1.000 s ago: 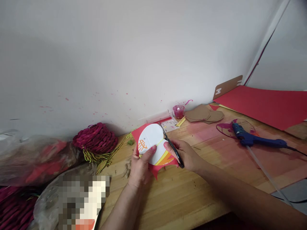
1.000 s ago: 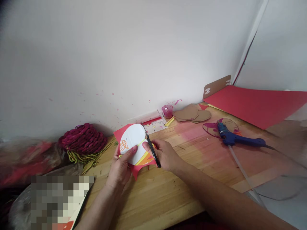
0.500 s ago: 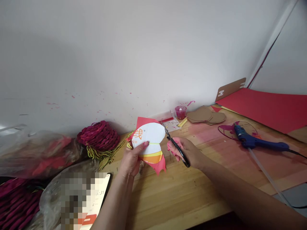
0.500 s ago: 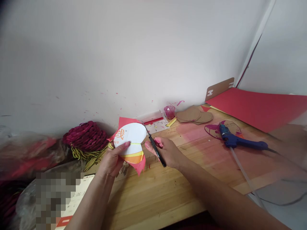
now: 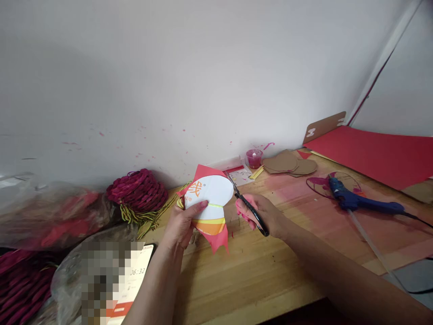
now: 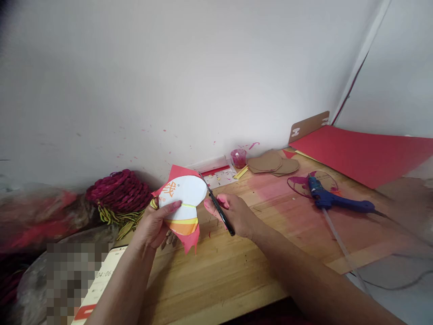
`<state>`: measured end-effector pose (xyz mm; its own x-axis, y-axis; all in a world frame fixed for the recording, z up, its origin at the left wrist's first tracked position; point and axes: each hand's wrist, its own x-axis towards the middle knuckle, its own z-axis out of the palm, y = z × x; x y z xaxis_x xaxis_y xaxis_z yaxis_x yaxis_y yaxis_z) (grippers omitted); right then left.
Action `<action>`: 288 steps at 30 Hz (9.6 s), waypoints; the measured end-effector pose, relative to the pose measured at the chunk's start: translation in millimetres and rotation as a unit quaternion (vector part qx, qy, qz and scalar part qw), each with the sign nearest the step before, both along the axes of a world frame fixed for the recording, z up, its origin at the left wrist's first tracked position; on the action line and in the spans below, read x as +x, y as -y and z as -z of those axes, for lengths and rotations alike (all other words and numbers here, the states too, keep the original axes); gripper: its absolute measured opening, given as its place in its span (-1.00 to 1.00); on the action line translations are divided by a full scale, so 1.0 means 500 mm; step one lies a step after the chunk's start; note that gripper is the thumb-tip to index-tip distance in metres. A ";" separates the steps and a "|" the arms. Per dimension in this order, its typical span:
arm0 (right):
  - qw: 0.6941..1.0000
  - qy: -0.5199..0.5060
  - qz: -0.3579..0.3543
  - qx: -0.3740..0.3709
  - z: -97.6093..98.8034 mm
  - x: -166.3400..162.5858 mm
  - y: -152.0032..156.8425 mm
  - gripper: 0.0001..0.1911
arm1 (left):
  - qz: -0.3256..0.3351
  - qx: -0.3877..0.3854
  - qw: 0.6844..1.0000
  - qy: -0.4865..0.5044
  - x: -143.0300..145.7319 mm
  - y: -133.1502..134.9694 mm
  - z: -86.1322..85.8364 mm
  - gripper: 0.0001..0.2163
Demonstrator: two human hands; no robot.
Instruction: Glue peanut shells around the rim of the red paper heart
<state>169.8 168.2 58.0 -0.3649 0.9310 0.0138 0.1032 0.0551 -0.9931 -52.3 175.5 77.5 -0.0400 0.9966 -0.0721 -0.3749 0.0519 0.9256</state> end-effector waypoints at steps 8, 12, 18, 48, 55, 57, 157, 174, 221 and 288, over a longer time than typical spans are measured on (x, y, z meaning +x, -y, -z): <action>0.999 0.030 -0.021 -0.006 0.004 0.010 -0.006 -0.52 | 0.012 -0.017 1.000 -0.009 -0.023 -0.002 -0.011 -0.56; 0.999 0.013 -0.014 -0.026 0.002 0.008 -0.002 -0.50 | 0.020 -0.012 1.000 -0.016 -0.032 -0.005 -0.009 -0.54; 0.999 -0.008 -0.013 -0.052 -0.008 0.002 0.001 -0.49 | 0.019 -0.019 1.000 -0.004 -0.034 -0.009 -0.009 -0.54; 0.992 0.097 0.000 -0.075 0.009 0.004 -0.004 -0.54 | -0.008 0.071 0.995 -0.073 -0.082 -0.026 -0.011 -0.34; 0.992 0.108 -0.017 -0.057 0.016 0.001 0.003 -0.46 | 0.019 0.068 0.993 -0.097 -0.083 -0.018 -0.018 -0.39; 0.993 0.110 -0.023 -0.047 0.019 0.000 0.002 -0.46 | 0.026 0.061 0.993 -0.102 -0.082 -0.015 -0.020 -0.38; 0.986 0.133 -0.061 -0.074 0.008 0.001 -0.006 -0.49 | 0.088 0.018 0.988 -0.128 -0.091 -0.014 -0.015 -0.39; 0.990 0.122 -0.038 -0.067 0.022 -0.007 -0.001 -0.50 | 0.058 0.019 0.987 -0.148 -0.089 -0.019 -0.014 -0.37; 0.983 0.180 -0.035 -0.003 0.019 -0.006 0.003 -0.43 | 0.154 0.034 0.980 -0.124 -0.102 -0.012 -0.013 -0.44; 0.965 0.236 -0.111 0.011 0.024 0.011 -0.013 -0.50 | 0.288 0.089 0.885 -0.355 -0.134 -0.032 0.000 -0.43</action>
